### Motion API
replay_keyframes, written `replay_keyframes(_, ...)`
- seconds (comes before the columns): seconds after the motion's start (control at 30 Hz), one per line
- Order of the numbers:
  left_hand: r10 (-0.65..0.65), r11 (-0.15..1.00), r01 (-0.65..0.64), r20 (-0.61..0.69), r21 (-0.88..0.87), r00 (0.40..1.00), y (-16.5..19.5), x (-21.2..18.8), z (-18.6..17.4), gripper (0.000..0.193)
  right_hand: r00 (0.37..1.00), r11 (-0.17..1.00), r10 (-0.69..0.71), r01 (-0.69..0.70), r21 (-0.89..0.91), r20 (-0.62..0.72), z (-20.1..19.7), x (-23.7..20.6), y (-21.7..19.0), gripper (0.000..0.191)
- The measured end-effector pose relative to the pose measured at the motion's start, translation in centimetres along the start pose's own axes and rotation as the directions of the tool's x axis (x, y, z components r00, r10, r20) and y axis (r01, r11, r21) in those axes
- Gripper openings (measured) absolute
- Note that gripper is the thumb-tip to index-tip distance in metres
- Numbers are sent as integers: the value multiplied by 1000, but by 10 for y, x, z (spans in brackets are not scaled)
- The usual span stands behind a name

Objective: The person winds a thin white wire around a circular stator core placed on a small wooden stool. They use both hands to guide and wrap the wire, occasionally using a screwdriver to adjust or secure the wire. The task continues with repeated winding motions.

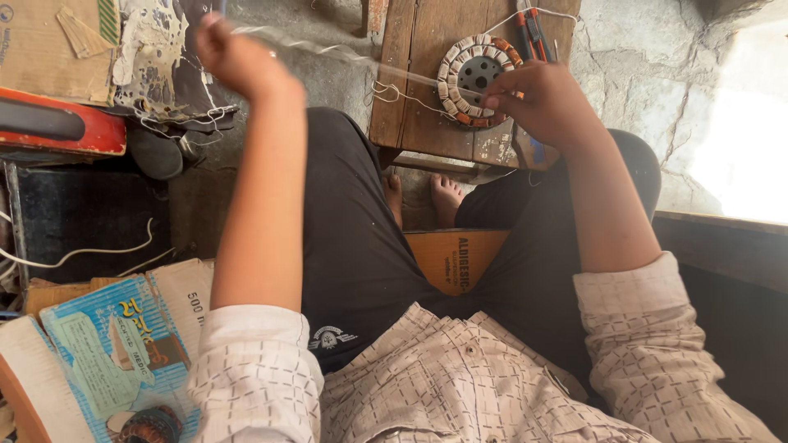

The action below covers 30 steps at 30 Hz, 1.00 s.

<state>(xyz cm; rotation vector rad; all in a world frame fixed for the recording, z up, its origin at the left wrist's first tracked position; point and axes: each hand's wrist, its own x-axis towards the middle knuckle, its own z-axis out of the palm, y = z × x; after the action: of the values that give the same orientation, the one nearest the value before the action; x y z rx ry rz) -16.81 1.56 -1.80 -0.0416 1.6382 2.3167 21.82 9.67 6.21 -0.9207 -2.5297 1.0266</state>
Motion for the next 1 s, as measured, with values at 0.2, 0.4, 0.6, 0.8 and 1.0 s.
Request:
replay_keyframes(0.2, -14, 1000, 15, 12, -28, 1000, -12, 6, 2, 27, 997, 950, 67, -71, 303, 24, -7, -3, -9, 18)
replay_keyframes(0.4, 248, 965, -250, 40, 84, 968, -15, 6, -4, 19, 982, 954, -186, 184, -236, 13, 19, 12, -40, 42)
replay_keyframes(0.6, 550, 457, -698, 441, 551, 709, 4, -30, 16, 40, 997, 988, -83, 82, -128, -5, 23, 13, -43, 26)
replay_keyframes(0.8, -80, 186, -978, 994, 90, 76, 14, -127, 31, 14, 993, 985, -109, 100, -143, -54, 33, 11, -29, 11)
replay_keyframes(1.0, -87, 94, -990, 990, -107, -115, 22, -149, 30, 3, 983, 965, -155, 130, -226, -97, 39, 10, -23, 8)
